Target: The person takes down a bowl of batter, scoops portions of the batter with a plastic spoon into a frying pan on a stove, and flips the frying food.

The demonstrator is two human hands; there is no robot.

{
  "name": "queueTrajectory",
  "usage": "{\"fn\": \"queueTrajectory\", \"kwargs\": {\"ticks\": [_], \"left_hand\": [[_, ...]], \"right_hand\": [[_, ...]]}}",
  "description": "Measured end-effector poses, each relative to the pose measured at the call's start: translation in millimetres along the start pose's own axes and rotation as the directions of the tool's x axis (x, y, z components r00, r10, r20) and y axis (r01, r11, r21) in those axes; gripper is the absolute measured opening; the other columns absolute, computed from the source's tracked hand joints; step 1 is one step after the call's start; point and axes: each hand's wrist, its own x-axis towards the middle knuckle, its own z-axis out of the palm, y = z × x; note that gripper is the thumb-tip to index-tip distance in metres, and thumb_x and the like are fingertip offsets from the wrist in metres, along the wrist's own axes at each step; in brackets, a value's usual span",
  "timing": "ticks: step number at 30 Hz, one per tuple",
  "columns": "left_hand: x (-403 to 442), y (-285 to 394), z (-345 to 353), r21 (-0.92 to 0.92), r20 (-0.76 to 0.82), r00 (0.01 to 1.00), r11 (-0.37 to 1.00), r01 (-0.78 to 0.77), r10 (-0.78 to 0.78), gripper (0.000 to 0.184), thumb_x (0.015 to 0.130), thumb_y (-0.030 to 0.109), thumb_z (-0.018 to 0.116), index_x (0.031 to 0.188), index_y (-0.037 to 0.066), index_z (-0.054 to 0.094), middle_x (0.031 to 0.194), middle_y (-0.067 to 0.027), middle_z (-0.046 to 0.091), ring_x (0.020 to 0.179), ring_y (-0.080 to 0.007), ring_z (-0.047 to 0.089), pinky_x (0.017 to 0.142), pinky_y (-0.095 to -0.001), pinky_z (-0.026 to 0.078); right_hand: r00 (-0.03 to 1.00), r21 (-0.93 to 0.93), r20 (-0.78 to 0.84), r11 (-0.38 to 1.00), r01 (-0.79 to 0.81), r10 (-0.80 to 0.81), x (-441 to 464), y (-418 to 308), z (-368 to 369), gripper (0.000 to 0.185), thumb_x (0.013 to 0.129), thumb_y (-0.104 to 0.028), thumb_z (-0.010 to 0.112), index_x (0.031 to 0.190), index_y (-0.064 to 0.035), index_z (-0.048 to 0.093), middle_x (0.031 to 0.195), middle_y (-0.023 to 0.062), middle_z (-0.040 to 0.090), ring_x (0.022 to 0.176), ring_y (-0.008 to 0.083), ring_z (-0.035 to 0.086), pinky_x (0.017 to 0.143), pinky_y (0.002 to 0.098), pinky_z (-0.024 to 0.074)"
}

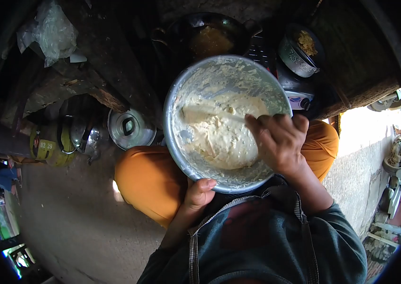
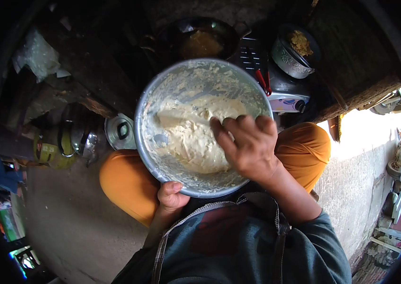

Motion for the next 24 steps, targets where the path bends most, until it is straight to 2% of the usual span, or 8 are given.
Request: {"fn": "queueTrajectory", "kwargs": {"ticks": [4,6,8,12,15,18,22,24], "left_hand": [[3.0,-0.2,8.3,-0.093,0.023,1.0,0.996,-0.004,0.006,0.07,0.053,0.006,0.05,0.118,0.005,0.025,0.11,-0.0081,0.039,0.102,-0.0228,0.037,0.089,-0.0364,0.028],[2.9,-0.9,8.8,-0.096,0.023,1.0,0.995,-0.019,0.021,0.07,0.053,0.006,0.05,0.118,0.005,0.025,0.11,-0.0082,0.038,0.103,-0.023,0.037,0.09,-0.0366,0.028],[5.7,-3.5,10.9,-0.096,0.016,0.999,0.995,-0.03,0.032,0.07,0.053,0.007,0.05,0.118,0.005,0.025,0.11,-0.0083,0.038,0.103,-0.0231,0.036,0.09,-0.0368,0.027],[4.6,-8.7,10.7,-0.026,-0.008,0.999,0.998,-0.054,0.054,0.071,0.053,0.007,0.05,0.119,0.005,0.023,0.112,-0.0087,0.036,0.104,-0.0231,0.035,0.09,-0.0366,0.027],[5.2,-9.9,13.3,0.015,-0.013,0.998,0.998,-0.06,0.061,0.071,0.053,0.007,0.05,0.119,0.004,0.022,0.112,-0.0087,0.036,0.104,-0.0228,0.035,0.09,-0.0361,0.027],[5.8,-10.9,18.8,0.07,-0.046,0.995,0.994,-0.082,0.085,0.07,0.053,0.009,0.05,0.117,0.003,0.025,0.112,-0.0097,0.037,0.104,-0.0242,0.036,0.09,-0.0367,0.027],[7.9,-11.3,22.9,0.128,-0.086,0.99,0.987,-0.096,0.108,0.067,0.052,0.011,0.049,0.116,0.002,0.028,0.11,-0.0103,0.039,0.103,-0.0256,0.037,0.09,-0.0372,0.027],[6.1,-11.0,12.3,0.101,-0.053,0.993,0.99,-0.098,0.104,0.07,0.053,0.008,0.05,0.118,0.003,0.024,0.111,-0.0095,0.037,0.103,-0.0239,0.036,0.09,-0.036,0.027]], "right_hand": [[0.967,-0.08,-0.095,0.97,0.229,-0.236,-1.8,8.5,-5.7,0.032,0.054,-0.019,0.049,0.083,-0.0105,0.058,0.067,-0.0051,0.049,0.06,0.0056,0.041,0.057,0.0239,0.0223],[0.965,-0.075,-0.095,0.968,0.239,-0.245,1.2,11.0,-9.1,0.027,0.055,-0.018,0.051,0.08,-0.0106,0.058,0.065,-0.005,0.048,0.058,0.0057,0.04,0.058,0.0246,0.0217],[0.994,0.005,-0.061,0.996,0.093,-0.093,2.5,19.9,-7.8,0.016,0.061,-0.014,0.058,0.077,-0.0134,0.059,0.063,-0.0039,0.052,0.055,0.0059,0.042,0.068,0.0279,0.022],[0.962,0.048,0.094,0.964,-0.262,0.257,13.3,31.8,-24.2,0.009,0.061,-0.012,0.06,0.07,-0.0113,0.057,0.059,-0.0013,0.052,0.053,0.0131,0.045,0.057,0.0281,0.0272],[0.894,0.05,0.215,0.91,-0.412,0.393,5.0,33.6,-23.6,0.006,0.059,-0.012,0.058,0.064,-0.011,0.055,0.058,0.0012,0.051,0.054,0.0168,0.047,0.057,0.0307,0.0289],[0.837,0.084,0.306,0.863,-0.498,0.453,-3.6,28.6,-15.1,0.003,0.061,-0.012,0.056,0.062,-0.0101,0.054,0.054,0.002,0.05,0.054,0.0191,0.049,0.057,0.0308,0.03],[0.842,0.153,0.264,0.842,-0.518,0.47,-5.6,27.4,-6.6,0.003,0.061,-0.012,0.056,0.062,-0.0097,0.054,0.052,0.0015,0.049,0.053,0.0188,0.049,0.058,0.0306,0.0299],[0.843,0.058,0.217,0.856,-0.514,0.492,-3.6,26.2,-12.6,0.003,0.061,-0.012,0.056,0.062,-0.0098,0.054,0.053,0.0017,0.049,0.055,0.0184,0.05,0.057,0.0313,0.0294]]}}
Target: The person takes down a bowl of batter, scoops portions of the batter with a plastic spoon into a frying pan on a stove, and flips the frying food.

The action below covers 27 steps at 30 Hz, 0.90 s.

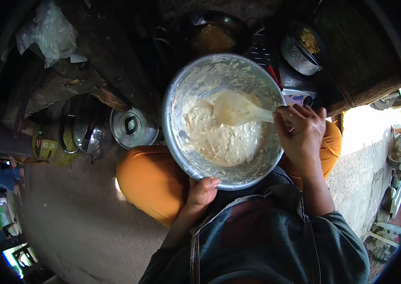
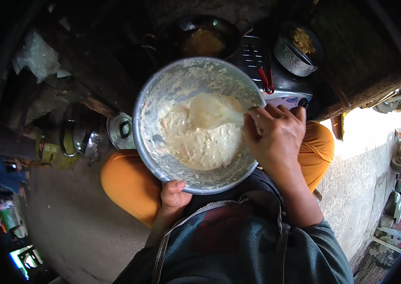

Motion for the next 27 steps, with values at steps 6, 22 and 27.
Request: {"fn": "queueTrajectory", "kwargs": {"ticks": [6,22,27], "left_hand": [[1.5,2.4,1.0,-0.041,0.035,0.998,0.998,0.054,-0.053,0.072,0.054,0.005,0.05,0.12,0.004,0.02,0.113,-0.0088,0.035,0.104,-0.022,0.035,0.09,-0.0346,0.027],[5.0,1.9,1.8,-0.046,0.039,0.998,0.998,0.048,-0.046,0.072,0.054,0.006,0.05,0.119,0.004,0.021,0.113,-0.0089,0.035,0.104,-0.0216,0.034,0.09,-0.0344,0.027],[5.5,-0.5,1.2,-0.005,0.023,0.999,0.999,0.033,-0.032,0.073,0.054,0.005,0.05,0.12,0.004,0.02,0.113,-0.0092,0.034,0.105,-0.0214,0.034,0.09,-0.0343,0.027]], "right_hand": [[0.997,-0.057,0.062,0.997,0.058,-0.055,1.1,-2.3,-0.5,0.005,0.062,-0.014,0.055,0.064,-0.0094,0.055,0.058,0.0035,0.053,0.058,0.0188,0.051,0.058,0.0318,0.0297],[0.998,-0.034,0.067,0.999,0.017,-0.015,1.4,-1.4,2.8,0.005,0.062,-0.014,0.055,0.063,-0.0087,0.055,0.055,0.0032,0.052,0.055,0.0192,0.051,0.06,0.0327,0.03],[0.978,0.188,0.2,0.978,-0.094,0.056,-8.4,-2.0,23.1,0.007,0.064,-0.014,0.055,0.059,-0.0097,0.055,0.048,0.0013,0.049,0.047,0.019,0.048,0.055,0.0288,0.0296]]}}
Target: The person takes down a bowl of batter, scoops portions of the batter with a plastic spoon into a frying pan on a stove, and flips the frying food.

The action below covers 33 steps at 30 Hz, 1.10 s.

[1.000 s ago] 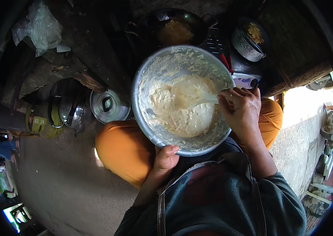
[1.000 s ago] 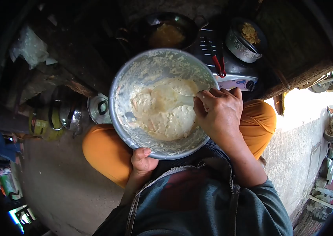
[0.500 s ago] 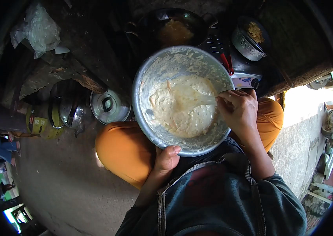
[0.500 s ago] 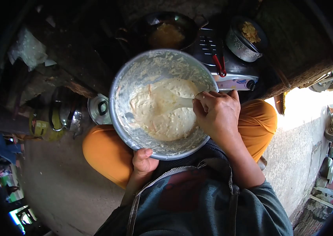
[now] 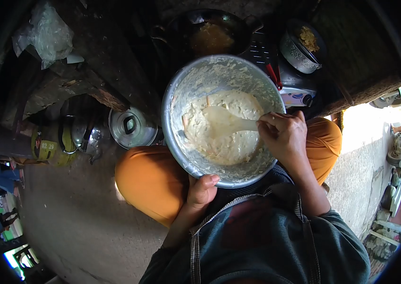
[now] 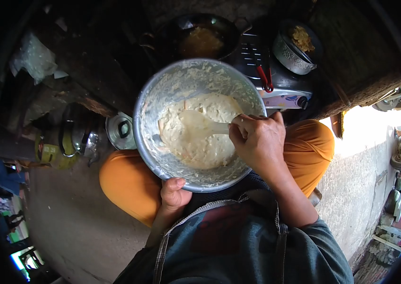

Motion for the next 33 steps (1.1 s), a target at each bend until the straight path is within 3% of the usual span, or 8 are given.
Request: {"fn": "queueTrajectory", "kwargs": {"ticks": [9,13,18,22,24,27,29,33], "left_hand": [[-0.2,0.6,-3.7,0.03,0.031,0.999,0.999,0.023,-0.024,0.072,0.055,0.0,0.049,0.12,0.005,0.018,0.113,-0.0092,0.033,0.105,-0.0211,0.033,0.09,-0.0347,0.027],[0.2,3.9,0.2,0.065,0.032,0.999,0.998,0.028,-0.03,0.07,0.056,0.001,0.05,0.119,0.004,0.019,0.111,-0.0094,0.034,0.103,-0.0204,0.034,0.089,-0.0338,0.028],[2.6,6.1,-0.7,0.059,0.029,0.999,0.998,0.03,-0.032,0.071,0.055,0.002,0.051,0.119,0.004,0.019,0.111,-0.0098,0.033,0.104,-0.0209,0.034,0.089,-0.0341,0.028],[3.1,5.9,-1.3,0.026,0.022,0.999,0.999,0.032,-0.033,0.073,0.055,0.003,0.051,0.12,0.004,0.017,0.112,-0.0098,0.033,0.106,-0.022,0.032,0.09,-0.0348,0.026],[3.0,6.8,-2.7,0.019,0.035,0.999,0.999,0.034,-0.035,0.074,0.055,0.003,0.051,0.12,0.004,0.017,0.112,-0.0098,0.033,0.106,-0.0221,0.032,0.09,-0.0349,0.026],[5.9,7.8,0.8,0.017,0.026,0.999,0.999,0.033,-0.033,0.074,0.055,0.003,0.051,0.12,0.004,0.017,0.113,-0.0099,0.033,0.106,-0.022,0.032,0.091,-0.0346,0.026],[6.7,4.8,5.0,0.031,0.008,1.0,0.999,0.027,-0.028,0.073,0.055,0.003,0.051,0.12,0.004,0.017,0.113,-0.0099,0.033,0.105,-0.0217,0.033,0.09,-0.0343,0.026],[8.5,-1.8,11.2,0.079,-0.017,1.0,0.997,-0.004,0.006,0.071,0.055,0.003,0.05,0.119,0.004,0.019,0.112,-0.01,0.034,0.104,-0.0211,0.034,0.089,-0.0332,0.027]], "right_hand": [[0.955,0.369,0.156,0.882,-0.292,0.251,-1.5,-1.9,25.1,0.011,0.066,-0.018,0.056,0.066,-0.0068,0.059,0.057,0.0062,0.057,0.054,0.0198,0.055,0.054,0.0288,0.0394],[0.959,0.507,0.154,0.814,-0.284,0.239,-1.0,-0.1,29.1,0.013,0.068,-0.015,0.056,0.069,-0.0027,0.059,0.057,0.0073,0.056,0.051,0.0142,0.053,0.051,0.0244,0.0394],[0.862,0.699,0.402,0.504,-0.507,0.309,5.9,1.6,25.5,0.012,0.07,-0.01,0.055,0.071,0.0024,0.058,0.053,0.0047,0.051,0.049,0.0056,0.041,0.047,0.0201,0.0348],[0.868,0.657,0.355,0.567,-0.496,0.349,6.6,8.9,24.6,0.011,0.069,-0.012,0.056,0.071,-0.0026,0.059,0.053,0.0043,0.052,0.046,0.0091,0.043,0.05,0.024,0.033],[0.985,0.236,0.038,0.956,-0.174,0.17,3.9,12.7,29.0,0.011,0.069,-0.013,0.057,0.072,-0.0031,0.059,0.053,0.0035,0.053,0.043,0.0078,0.043,0.045,0.0213,0.0291],[0.993,0.103,-0.079,0.991,-0.08,0.088,3.4,2.1,29.4,0.008,0.067,-0.018,0.056,0.067,-0.0118,0.06,0.054,0.0029,0.054,0.05,0.0185,0.05,0.058,0.0292,0.0262],[0.994,0.095,-0.084,0.994,-0.058,0.066,1.5,2.2,30.0,0.008,0.067,-0.018,0.056,0.067,-0.011,0.06,0.052,0.0027,0.053,0.05,0.018,0.051,0.057,0.0289,0.028],[0.978,0.342,0.124,0.918,-0.199,0.166,-4.3,9.2,34.4,0.009,0.067,-0.018,0.056,0.068,-0.0095,0.06,0.055,0.0049,0.055,0.051,0.0192,0.052,0.058,0.0289,0.0347]]}}
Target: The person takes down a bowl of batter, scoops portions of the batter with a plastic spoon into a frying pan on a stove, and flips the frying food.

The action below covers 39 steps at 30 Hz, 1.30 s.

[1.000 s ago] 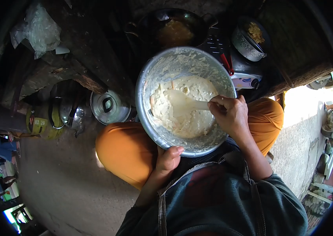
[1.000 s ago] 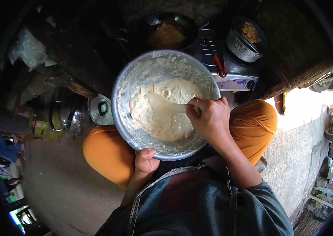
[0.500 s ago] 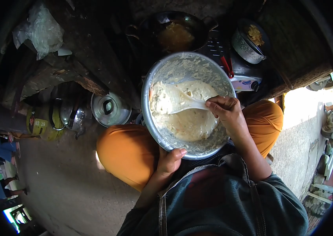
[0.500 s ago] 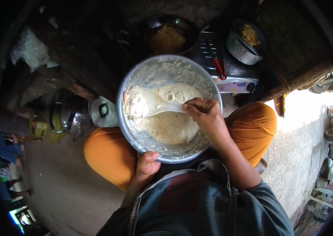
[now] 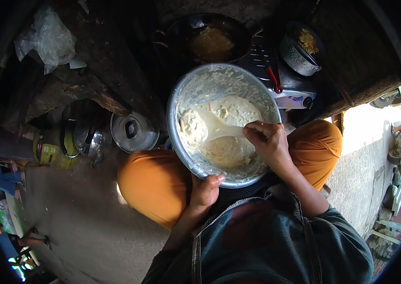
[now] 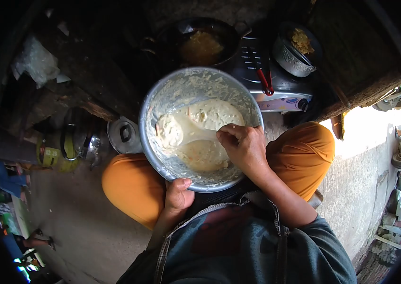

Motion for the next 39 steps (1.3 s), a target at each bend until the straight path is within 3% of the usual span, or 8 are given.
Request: {"fn": "queueTrajectory", "kwargs": {"ticks": [3,5,8,17,22,24,31,39], "left_hand": [[1.6,-0.8,2.6,0.008,-0.021,1.0,1.0,0.005,-0.005,0.07,0.056,0.003,0.05,0.119,0.003,0.02,0.111,-0.0102,0.035,0.103,-0.021,0.035,0.089,-0.033,0.027],[3.8,1.2,2.6,0.007,-0.027,1.0,1.0,0.008,-0.008,0.069,0.056,0.002,0.05,0.118,0.003,0.021,0.111,-0.0103,0.035,0.103,-0.0211,0.035,0.089,-0.033,0.028],[1.9,5.9,-0.4,-0.017,-0.038,0.999,0.999,0.03,-0.03,0.07,0.055,0.004,0.05,0.118,0.003,0.021,0.11,-0.0103,0.035,0.103,-0.0215,0.035,0.089,-0.0331,0.028],[-3.5,4.7,-6.6,-0.075,-0.022,1.0,0.997,0.0,-0.002,0.072,0.053,0.005,0.051,0.119,0.003,0.021,0.11,-0.0097,0.036,0.103,-0.0218,0.035,0.089,-0.0338,0.028],[-6.1,1.0,-6.9,-0.041,-0.031,0.999,0.999,-0.015,0.014,0.072,0.053,0.004,0.05,0.118,0.003,0.021,0.11,-0.0093,0.036,0.103,-0.0216,0.035,0.089,-0.0335,0.028],[-6.9,0.3,-6.9,-0.014,-0.031,0.999,1.0,-0.026,0.025,0.071,0.053,0.004,0.05,0.118,0.003,0.021,0.11,-0.0094,0.035,0.103,-0.0217,0.035,0.089,-0.0334,0.028],[-11.0,3.8,-6.2,-0.037,-0.069,0.997,0.998,-0.05,0.047,0.069,0.054,0.004,0.051,0.117,0.002,0.024,0.108,-0.0108,0.038,0.101,-0.022,0.038,0.088,-0.0334,0.03],[-10.2,-6.7,-2.4,-0.064,-0.123,0.98,0.985,-0.163,0.154,0.063,0.052,0.01,0.05,0.112,0.001,0.034,0.106,-0.0105,0.044,0.1,-0.0257,0.04,0.089,-0.0368,0.028]], "right_hand": [[0.996,0.219,0.049,0.972,-0.085,0.076,1.5,3.0,0.4,0.01,0.068,-0.016,0.056,0.07,-0.0065,0.06,0.053,0.0049,0.054,0.047,0.0149,0.051,0.05,0.0262,0.0363],[0.949,0.436,0.237,0.851,-0.294,0.206,6.2,-2.4,-4.2,0.016,0.071,-0.013,0.055,0.072,0.0026,0.058,0.053,0.0012,0.05,0.047,0.0042,0.04,0.045,0.0198,0.0308],[0.907,0.56,0.323,0.719,-0.412,0.269,9.3,-8.5,-4.1,0.015,0.071,-0.013,0.056,0.072,0.0017,0.059,0.051,-0.0017,0.046,0.045,0.0044,0.037,0.044,0.0188,0.0274],[0.928,0.599,0.245,0.709,-0.371,0.279,15.6,-8.0,-14.2,0.013,0.07,-0.013,0.058,0.071,0.0001,0.058,0.05,-0.0031,0.045,0.045,0.0035,0.037,0.044,0.0176,0.0274],[0.95,0.465,0.148,0.829,-0.311,0.273,14.7,2.0,-8.6,0.014,0.07,-0.012,0.057,0.074,0.0013,0.059,0.057,0.0045,0.055,0.05,0.0097,0.048,0.05,0.0215,0.038],[1.0,0.316,0.017,0.949,-0.01,0.004,15.2,6.6,1.9,0.015,0.071,-0.011,0.056,0.074,0.004,0.057,0.058,0.0026,0.053,0.05,0.007,0.045,0.048,0.0208,0.0356],[0.929,0.544,0.34,0.774,-0.323,0.148,14.3,-5.4,-5.1,0.014,0.071,-0.011,0.055,0.072,0.0032,0.058,0.05,-0.0002,0.046,0.045,0.0053,0.037,0.042,0.0196,0.0287],[0.934,0.654,0.326,0.679,-0.334,0.145,34.9,2.1,-33.6,0.008,0.07,-0.006,0.056,0.072,0.0004,0.06,0.049,-0.0006,0.044,0.044,0.0068,0.036,0.043,0.0194,0.0281]]}}
